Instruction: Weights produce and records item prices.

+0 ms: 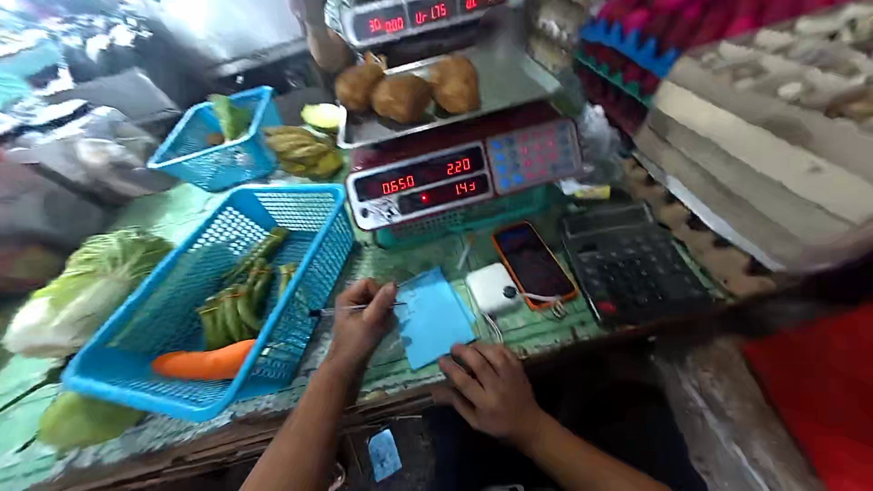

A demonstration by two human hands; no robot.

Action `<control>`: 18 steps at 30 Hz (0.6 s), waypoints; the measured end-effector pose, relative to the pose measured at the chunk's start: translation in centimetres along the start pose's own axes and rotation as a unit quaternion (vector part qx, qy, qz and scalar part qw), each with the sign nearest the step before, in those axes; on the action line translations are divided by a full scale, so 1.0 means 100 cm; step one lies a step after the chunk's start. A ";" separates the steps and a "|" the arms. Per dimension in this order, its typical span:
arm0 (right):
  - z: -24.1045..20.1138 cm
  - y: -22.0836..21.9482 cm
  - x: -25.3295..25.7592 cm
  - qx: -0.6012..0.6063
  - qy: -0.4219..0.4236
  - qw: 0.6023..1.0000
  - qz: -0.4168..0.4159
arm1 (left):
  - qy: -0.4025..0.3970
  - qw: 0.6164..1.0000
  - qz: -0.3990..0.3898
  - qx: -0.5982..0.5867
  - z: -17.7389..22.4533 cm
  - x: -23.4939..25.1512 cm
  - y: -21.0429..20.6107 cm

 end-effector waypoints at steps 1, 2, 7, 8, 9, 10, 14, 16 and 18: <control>0.000 0.000 0.001 -0.002 -0.003 1.000 -0.003 | -0.001 1.000 0.003 0.020 0.000 0.000 -0.002; 0.000 0.000 0.001 -0.002 -0.005 1.000 -0.003 | -0.003 0.999 0.004 0.043 0.000 0.001 -0.002; 0.000 0.001 0.001 -0.018 0.001 1.000 -0.004 | -0.008 0.994 -0.006 0.105 -0.002 0.002 -0.003; 0.000 0.001 0.001 -0.024 0.004 1.000 -0.002 | -0.007 0.995 -0.005 0.103 -0.003 0.001 -0.003; 0.000 0.001 0.001 -0.029 0.006 1.000 -0.001 | -0.009 0.995 -0.004 0.102 -0.003 0.001 -0.003; 0.000 0.001 0.002 -0.032 0.006 0.999 0.000 | -0.009 0.995 0.000 0.101 -0.004 0.002 -0.003; -0.001 -0.001 0.003 -0.045 0.005 0.999 0.006 | 0.009 0.995 0.004 0.098 -0.007 0.006 0.000; -0.001 -0.001 0.004 -0.047 0.004 0.999 0.005 | 0.023 0.995 0.003 0.094 -0.006 0.008 0.001; -0.002 -0.001 0.004 -0.046 0.003 0.999 0.005 | 0.031 0.996 0.005 0.080 -0.007 0.009 0.001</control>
Point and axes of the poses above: each hand's wrist, its own x-axis towards the middle knuckle, its own y-axis out of the back of the hand, z = x × y, the point moved 1 cm from there along x, towards the middle knuckle, and after that the axes turned 11 degrees about -y, right-handed, at the moved point
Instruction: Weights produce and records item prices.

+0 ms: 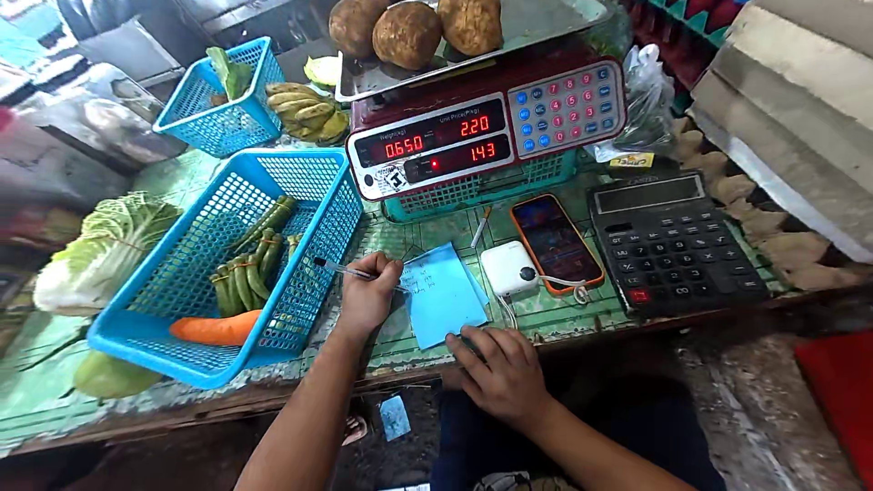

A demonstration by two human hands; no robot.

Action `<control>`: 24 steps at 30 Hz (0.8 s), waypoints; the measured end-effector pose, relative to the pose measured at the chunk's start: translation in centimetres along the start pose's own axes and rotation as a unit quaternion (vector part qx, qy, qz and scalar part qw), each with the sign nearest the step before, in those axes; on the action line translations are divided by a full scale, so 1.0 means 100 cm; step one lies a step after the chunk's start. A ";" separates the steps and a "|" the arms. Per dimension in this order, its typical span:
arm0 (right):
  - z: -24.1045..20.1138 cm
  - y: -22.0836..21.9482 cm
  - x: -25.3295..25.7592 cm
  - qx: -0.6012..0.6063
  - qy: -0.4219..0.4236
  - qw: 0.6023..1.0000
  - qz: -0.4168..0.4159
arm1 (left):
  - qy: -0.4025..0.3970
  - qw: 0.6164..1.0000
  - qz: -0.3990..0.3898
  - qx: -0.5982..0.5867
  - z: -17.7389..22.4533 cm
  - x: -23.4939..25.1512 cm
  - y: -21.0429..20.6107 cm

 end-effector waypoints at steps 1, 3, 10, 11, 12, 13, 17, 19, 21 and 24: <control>0.000 0.000 0.000 0.002 -0.001 1.000 -0.001 | 0.007 1.000 0.001 -0.006 0.000 0.000 0.000; 0.000 0.001 0.001 0.009 -0.005 1.000 -0.006 | 0.011 1.000 0.002 -0.011 0.000 0.001 0.001; 0.002 -0.001 -0.001 0.012 -0.014 1.000 0.002 | 0.001 1.000 -0.005 -0.027 -0.002 0.001 -0.001; 0.002 -0.003 -0.002 0.011 -0.015 1.000 0.012 | 0.003 1.000 0.000 -0.029 -0.002 0.002 -0.001; 0.002 -0.005 -0.002 0.007 -0.013 1.000 0.016 | 0.005 1.000 0.004 -0.030 -0.002 0.002 -0.002; 0.002 -0.007 -0.003 0.002 -0.009 1.000 0.018 | 0.007 1.000 0.004 -0.029 -0.002 0.002 -0.002; 0.004 -0.009 -0.003 -0.028 0.008 0.999 0.019 | -0.015 1.000 -0.007 -0.020 -0.004 0.000 -0.001; 0.005 -0.010 -0.002 -0.027 0.011 0.999 0.015 | -0.029 0.999 -0.010 -0.020 -0.006 0.000 -0.001; 0.004 -0.009 -0.001 -0.014 0.009 1.000 0.015 | -0.039 0.999 -0.013 -0.023 -0.008 -0.002 -0.002; 0.005 -0.006 0.001 -0.002 0.004 1.000 -0.005 | -0.056 0.998 -0.025 -0.018 -0.008 -0.004 -0.002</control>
Point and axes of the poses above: each hand's wrist, its own x-axis towards the middle knuckle, its own y-axis out of the back of the hand, z = x × y, the point moved 1 cm from there along x, towards the middle knuckle, and after that the axes turned 11 degrees about -y, right-handed, at the moved point
